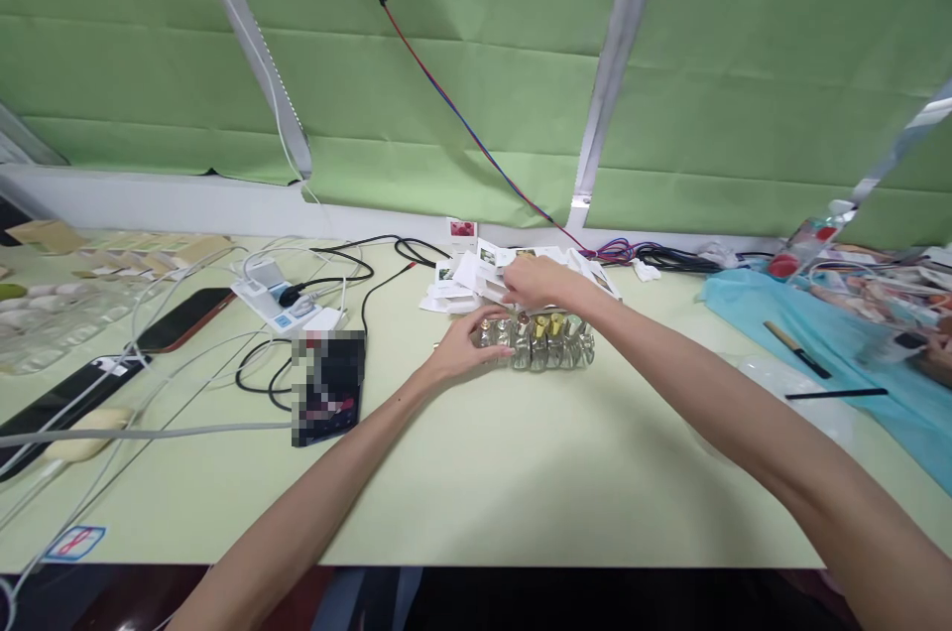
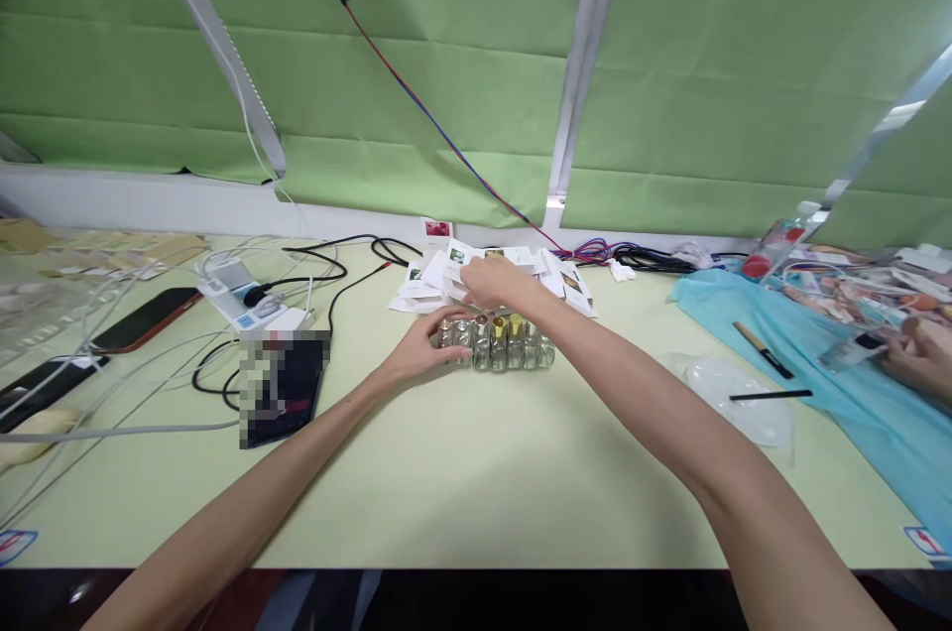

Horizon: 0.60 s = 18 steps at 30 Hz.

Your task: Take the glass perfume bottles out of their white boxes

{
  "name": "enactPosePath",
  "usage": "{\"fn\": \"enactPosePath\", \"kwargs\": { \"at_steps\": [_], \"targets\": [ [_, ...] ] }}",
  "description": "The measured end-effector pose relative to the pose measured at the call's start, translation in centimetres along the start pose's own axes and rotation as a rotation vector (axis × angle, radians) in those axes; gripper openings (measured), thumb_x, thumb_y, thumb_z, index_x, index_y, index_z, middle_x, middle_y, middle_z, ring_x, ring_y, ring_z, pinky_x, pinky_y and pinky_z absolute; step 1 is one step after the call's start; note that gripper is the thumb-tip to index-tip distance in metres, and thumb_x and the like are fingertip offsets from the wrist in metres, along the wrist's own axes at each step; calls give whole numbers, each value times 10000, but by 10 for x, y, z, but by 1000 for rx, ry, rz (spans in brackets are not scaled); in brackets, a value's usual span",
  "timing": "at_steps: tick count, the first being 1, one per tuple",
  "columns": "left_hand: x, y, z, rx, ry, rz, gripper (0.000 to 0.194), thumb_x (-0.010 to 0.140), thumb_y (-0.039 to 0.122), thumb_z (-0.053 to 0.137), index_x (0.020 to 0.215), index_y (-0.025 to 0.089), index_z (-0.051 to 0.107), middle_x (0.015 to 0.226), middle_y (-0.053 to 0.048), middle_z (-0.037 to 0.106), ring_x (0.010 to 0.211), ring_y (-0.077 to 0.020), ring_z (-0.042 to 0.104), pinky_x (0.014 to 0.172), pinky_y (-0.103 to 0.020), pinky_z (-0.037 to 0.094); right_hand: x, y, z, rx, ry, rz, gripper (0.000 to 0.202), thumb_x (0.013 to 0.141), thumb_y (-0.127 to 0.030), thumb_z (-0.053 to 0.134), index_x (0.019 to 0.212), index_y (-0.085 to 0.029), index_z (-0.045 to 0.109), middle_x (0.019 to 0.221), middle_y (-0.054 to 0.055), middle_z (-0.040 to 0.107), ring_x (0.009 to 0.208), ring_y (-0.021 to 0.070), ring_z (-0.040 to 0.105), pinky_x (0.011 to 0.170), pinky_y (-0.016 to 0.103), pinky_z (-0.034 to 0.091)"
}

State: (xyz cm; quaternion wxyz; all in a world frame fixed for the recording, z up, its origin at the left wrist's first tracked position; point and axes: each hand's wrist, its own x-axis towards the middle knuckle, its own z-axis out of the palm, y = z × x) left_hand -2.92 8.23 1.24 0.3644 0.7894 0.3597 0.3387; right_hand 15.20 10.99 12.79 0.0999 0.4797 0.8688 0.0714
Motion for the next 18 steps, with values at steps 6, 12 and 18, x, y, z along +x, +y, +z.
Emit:
{"fn": "enactPosePath", "kwargs": {
  "at_steps": [6,12,18],
  "targets": [
    [2,3,0,64,25,-16,793,665,546,824,1348,219,586,1362,-91,632,1254,-300,580,1064,-410,443,-2,5,20,135,-87,25,379,990,-420,518,1027,-102,722,1060,192,732,908,252,682,694,273,425],
    [20,16,0,327,-63,111,590,686,614,783,1121,220,723,1127,-64,728,1073,-286,634,934,-361,466,-34,5,2,206,-19,-9,403,1027,-401,420,956,-165,739,1000,128,740,883,222,660,661,264,373],
    [35,26,1,387,-196,92,469,691,614,764,953,225,766,844,-16,724,764,-210,610,677,-271,412,-50,-8,13,135,-37,-74,256,924,-366,622,1000,-154,743,918,122,731,872,255,669,611,277,332]
  ]
}}
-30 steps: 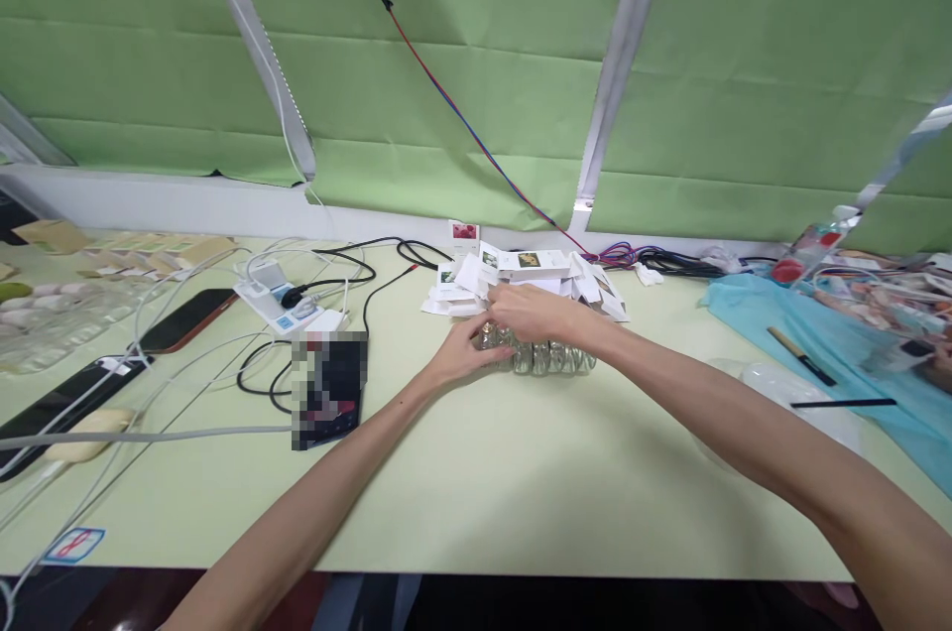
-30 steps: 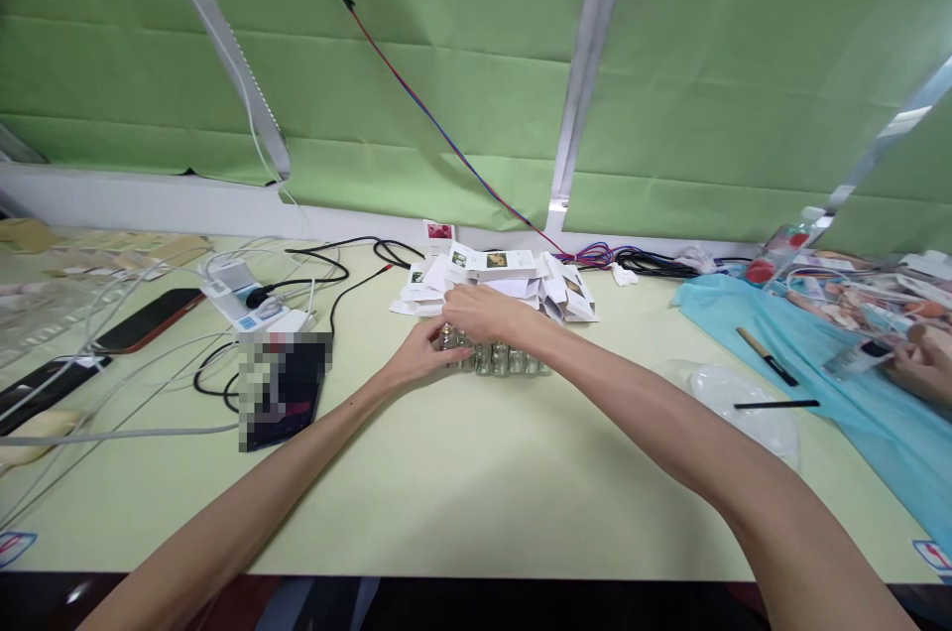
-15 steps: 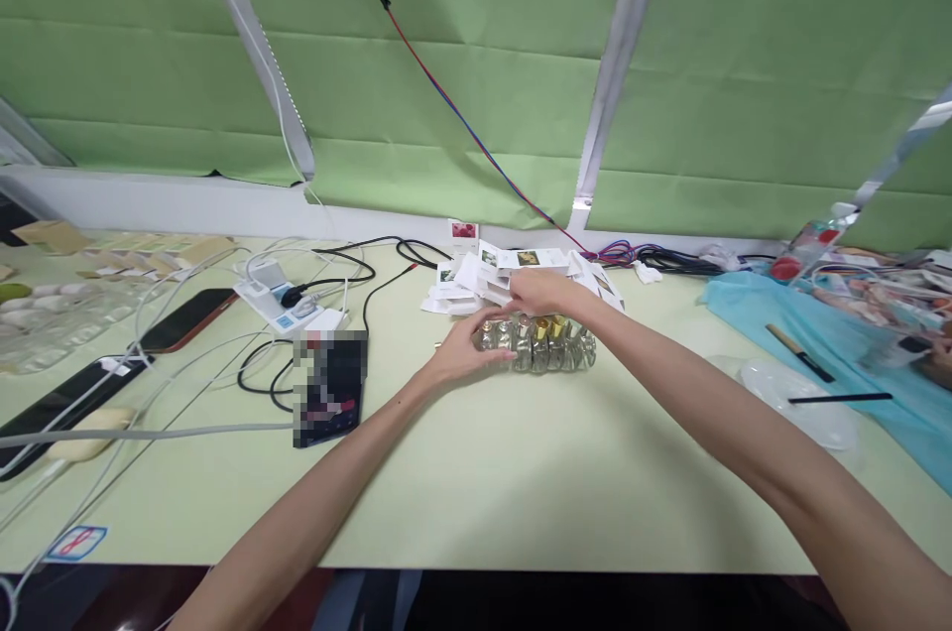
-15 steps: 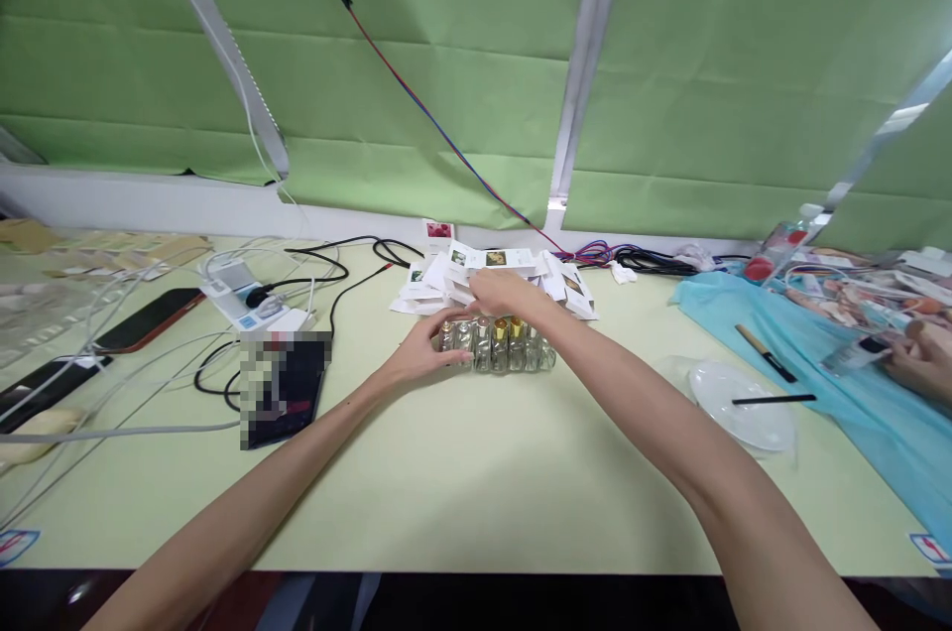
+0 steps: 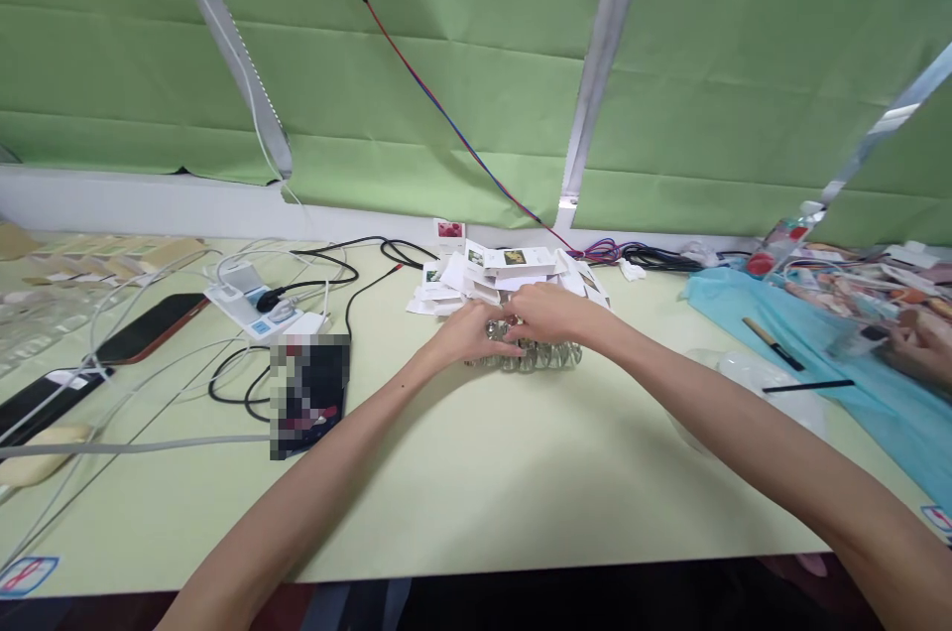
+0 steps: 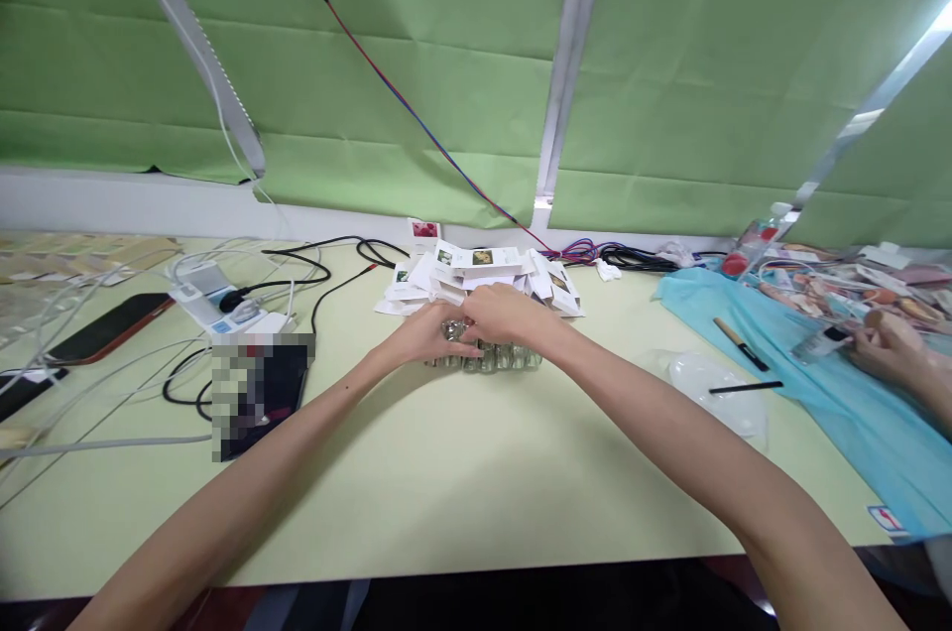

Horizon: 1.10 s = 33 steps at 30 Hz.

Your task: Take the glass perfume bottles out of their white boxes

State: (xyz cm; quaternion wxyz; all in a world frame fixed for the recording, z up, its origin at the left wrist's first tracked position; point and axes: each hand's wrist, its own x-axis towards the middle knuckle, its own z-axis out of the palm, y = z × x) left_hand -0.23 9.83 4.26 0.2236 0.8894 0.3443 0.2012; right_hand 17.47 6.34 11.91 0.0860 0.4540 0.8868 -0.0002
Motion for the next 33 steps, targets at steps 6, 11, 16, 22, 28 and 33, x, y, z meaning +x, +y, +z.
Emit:
{"fn": "enactPosePath", "kwargs": {
  "at_steps": [6,11,16,22,28,33],
  "targets": [
    [3,-6,6,-63,0,-75,482,670,645,755,833,191,773,576,36,561,519,-108,381,528,-242,283,1,-4,9,-6,47,-62,225,914,-191,601,1113,-178,704,968,108,730,929,242,657,650,272,339],
    [3,-5,7,-127,28,-64,448,653,606,781,743,169,749,494,58,454,497,-89,313,515,-236,262,2,-7,5,-62,34,-47,185,917,-205,592,1026,-140,726,934,145,727,896,249,655,642,280,323],
    [1,-4,6,-159,11,-101,487,624,632,784,722,158,732,465,69,417,480,-84,292,504,-236,271,5,-5,7,-34,71,-22,202,919,-223,577,861,-116,737,881,155,723,847,235,639,651,283,322],
    [3,-9,6,-97,24,-87,519,615,659,780,790,172,766,555,43,509,542,-112,387,556,-243,332,4,6,-4,74,118,-108,163,902,-118,582,937,-129,740,906,126,703,895,218,608,709,277,353],
    [2,-7,4,-100,28,-106,587,610,657,793,954,182,807,593,14,576,642,-172,514,621,-256,403,11,16,-14,78,150,48,225,912,-175,612,1120,-154,692,1024,131,706,1006,252,620,736,279,368],
    [1,-6,4,-108,26,-100,600,608,664,787,941,165,805,656,7,608,610,-146,461,597,-254,374,16,17,6,96,91,87,198,955,-291,580,1069,-183,701,976,110,700,975,253,628,691,275,353]
  ]
}}
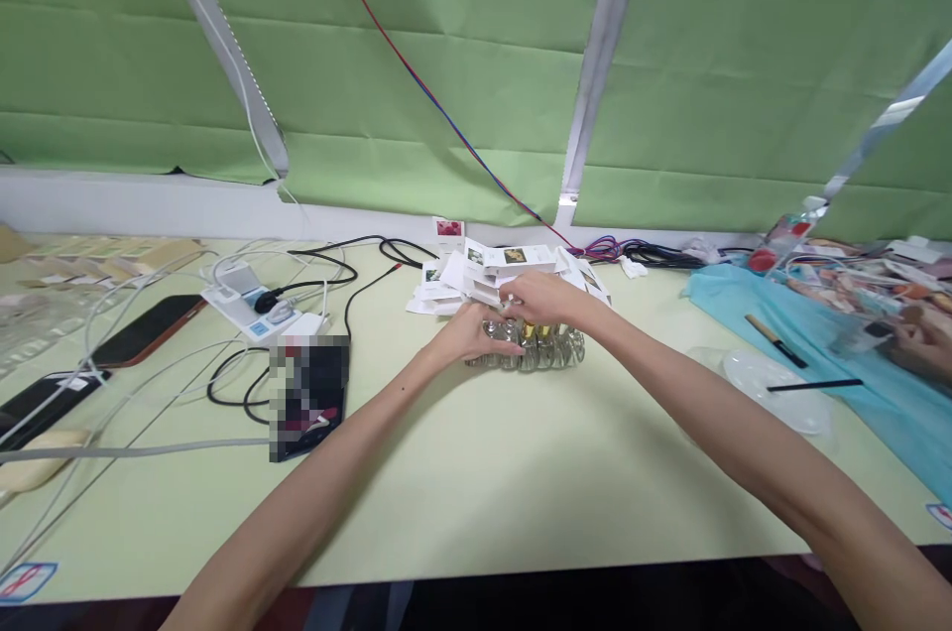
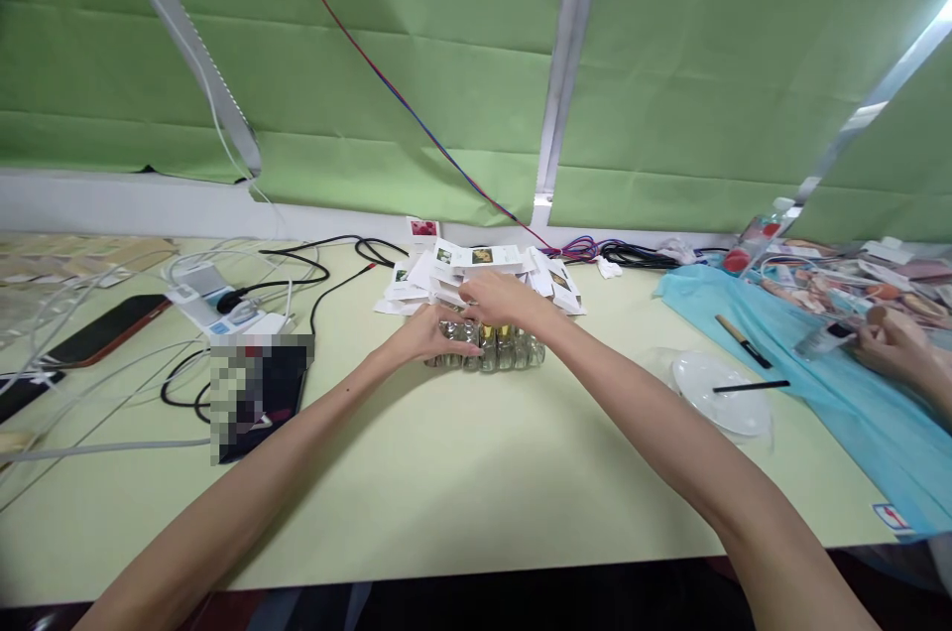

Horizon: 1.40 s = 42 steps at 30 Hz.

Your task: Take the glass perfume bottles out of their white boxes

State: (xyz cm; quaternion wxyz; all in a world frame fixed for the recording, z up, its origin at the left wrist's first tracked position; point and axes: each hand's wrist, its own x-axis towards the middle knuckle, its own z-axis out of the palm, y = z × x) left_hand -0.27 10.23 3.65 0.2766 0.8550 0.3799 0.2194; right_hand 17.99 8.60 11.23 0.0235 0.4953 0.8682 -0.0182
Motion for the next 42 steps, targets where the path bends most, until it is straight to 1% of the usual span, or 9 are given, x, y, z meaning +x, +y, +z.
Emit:
{"fn": "enactPosePath", "kwargs": {
  "at_steps": [6,12,16,19,24,30,33,36,42],
  "targets": [
    [0,0,0,-30,-34,-21,528,614,662,777,795,166,783,512,62,411,532,-101,320,531,-237,283,-7,-3,6,29,15,-124,228,947,-343,610,1003,-166,743,994,126,663,1019,256,596,739,281,375],
    [1,1,1,-63,-22,24,475,635,615,785,791,167,777,614,28,562,597,-120,431,573,-238,342,-5,-15,13,-149,-31,-161,211,958,-259,596,1046,-124,732,1028,161,664,1023,282,611,767,316,417],
    [0,2,1,-42,1,-17,463,619,602,795,731,154,761,569,27,537,596,-138,455,570,-249,359,-5,-23,14,-291,-67,-227,236,886,-131,657,1110,-68,693,1053,184,656,1055,303,601,820,339,446],
    [0,2,0,-14,0,-20,482,621,617,790,774,160,784,577,26,549,613,-155,476,589,-260,384,-7,-25,2,-321,-37,-268,257,896,-68,599,1142,-55,670,1075,187,652,1080,295,589,851,336,456],
    [-1,3,-3,28,-34,-27,647,633,655,780,1088,195,791,698,2,666,737,-218,595,731,-301,468,-3,-18,-24,-260,-8,-168,210,965,-166,556,1050,-49,708,1052,211,660,1109,302,587,832,322,467],
    [-2,6,-2,69,-12,1,595,648,622,796,1095,230,785,1023,-66,757,1017,-312,640,853,-344,489,2,-6,-8,-204,-60,-28,300,993,-311,543,1017,-86,740,1073,196,683,1035,272,640,768,286,448],
    [-2,11,-3,104,-39,27,572,688,619,765,1116,239,776,946,-57,755,935,-292,653,796,-326,481,-8,-1,-1,-142,-66,-40,348,1020,-356,482,994,-128,743,1013,166,708,993,258,655,730,276,420],
    [1,19,-2,127,-59,50,552,708,665,722,1067,253,791,766,-34,716,770,-249,637,701,-295,446,-20,0,-2,-104,-61,-71,323,983,-412,541,948,-164,745,930,129,728,898,245,667,683,271,385],
    [12,29,5,246,-64,13,519,666,673,748,928,231,812,556,-17,579,631,-231,570,601,-285,367,-25,-2,3,-172,-87,-94,185,900,-287,636,868,-146,753,811,125,717,804,249,649,658,291,345]
  ]
}}
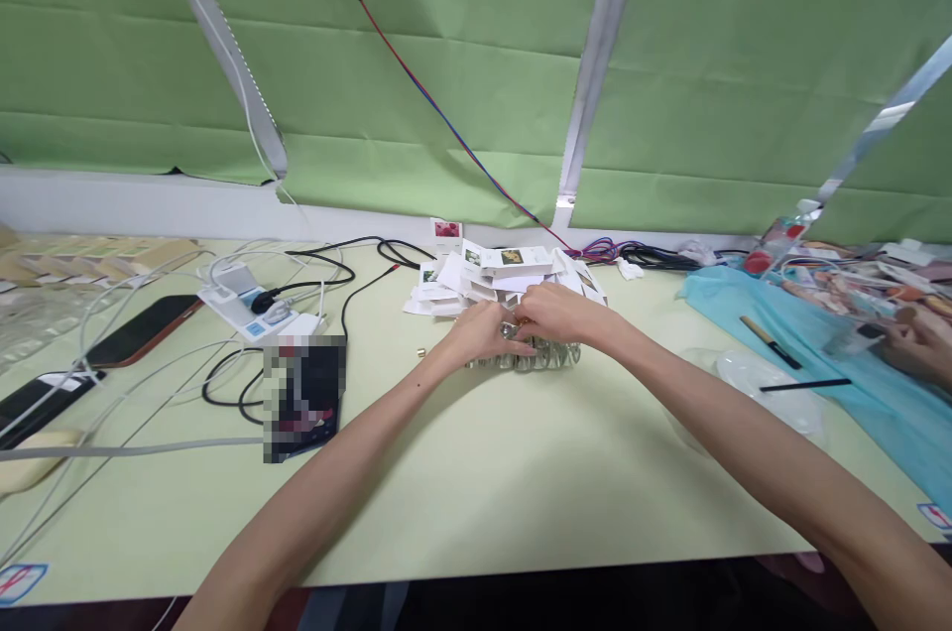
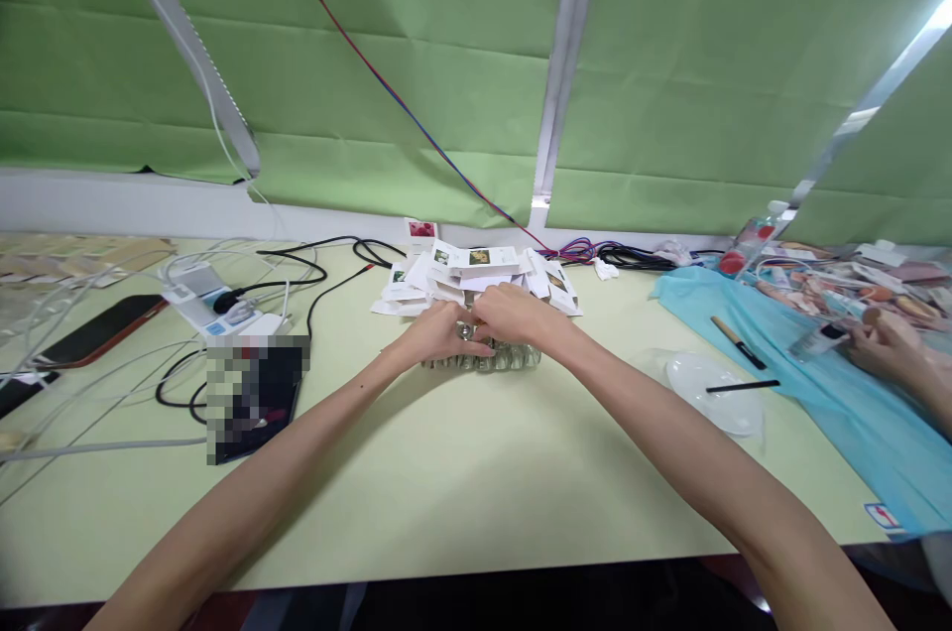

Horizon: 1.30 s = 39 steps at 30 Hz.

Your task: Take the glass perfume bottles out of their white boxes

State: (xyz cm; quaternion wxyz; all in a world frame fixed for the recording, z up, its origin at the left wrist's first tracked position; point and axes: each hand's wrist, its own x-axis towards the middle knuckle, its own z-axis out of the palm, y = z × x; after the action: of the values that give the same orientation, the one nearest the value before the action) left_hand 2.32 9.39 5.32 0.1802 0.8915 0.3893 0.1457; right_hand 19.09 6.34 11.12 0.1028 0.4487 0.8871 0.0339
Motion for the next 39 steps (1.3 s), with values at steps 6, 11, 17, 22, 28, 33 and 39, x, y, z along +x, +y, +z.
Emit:
{"fn": "enactPosePath", "kwargs": {
  "at_steps": [6,11,17,22,28,33,39],
  "targets": [
    [2,1,-1,62,-16,-29,519,673,679,746,908,220,800,658,-48,648,732,-276,628,649,-304,407,-1,8,-5,25,79,-124,150,894,-104,593,894,-129,741,892,138,691,922,247,614,746,298,349],
    [1,2,-2,56,-2,-43,576,649,670,779,1008,221,808,782,-82,713,854,-320,657,733,-329,451,5,15,-13,76,108,-25,155,894,-114,619,1006,-126,725,984,151,687,962,252,616,721,283,347],
    [0,1,-2,60,-17,-58,598,655,695,756,1059,256,800,918,-81,746,930,-317,665,750,-324,463,14,19,8,160,65,48,192,923,-143,562,1061,-169,692,971,108,715,917,225,637,664,263,336],
    [0,3,-4,70,-42,-82,529,661,678,759,992,269,807,733,-40,704,836,-281,662,703,-295,442,2,15,7,193,81,-2,196,938,-210,526,911,-171,717,901,99,723,871,224,635,668,271,342],
    [0,4,-5,55,-49,-80,513,668,686,746,944,258,809,663,-24,676,741,-248,648,648,-279,421,2,7,6,97,27,-49,124,882,-162,601,856,-157,722,882,117,713,915,251,641,674,282,339],
    [1,2,-4,74,-41,-70,578,666,667,760,1096,281,788,898,-54,766,899,-283,685,741,-302,467,4,6,-10,19,95,-47,165,913,-127,564,920,-124,729,1002,157,703,961,256,638,718,290,365],
    [-1,7,-5,155,-41,-32,541,737,630,729,1153,287,765,987,-68,765,941,-294,685,744,-312,476,7,10,-11,94,78,40,229,927,-179,585,1104,-192,729,1093,120,706,984,244,645,673,271,353]
  ]
}}
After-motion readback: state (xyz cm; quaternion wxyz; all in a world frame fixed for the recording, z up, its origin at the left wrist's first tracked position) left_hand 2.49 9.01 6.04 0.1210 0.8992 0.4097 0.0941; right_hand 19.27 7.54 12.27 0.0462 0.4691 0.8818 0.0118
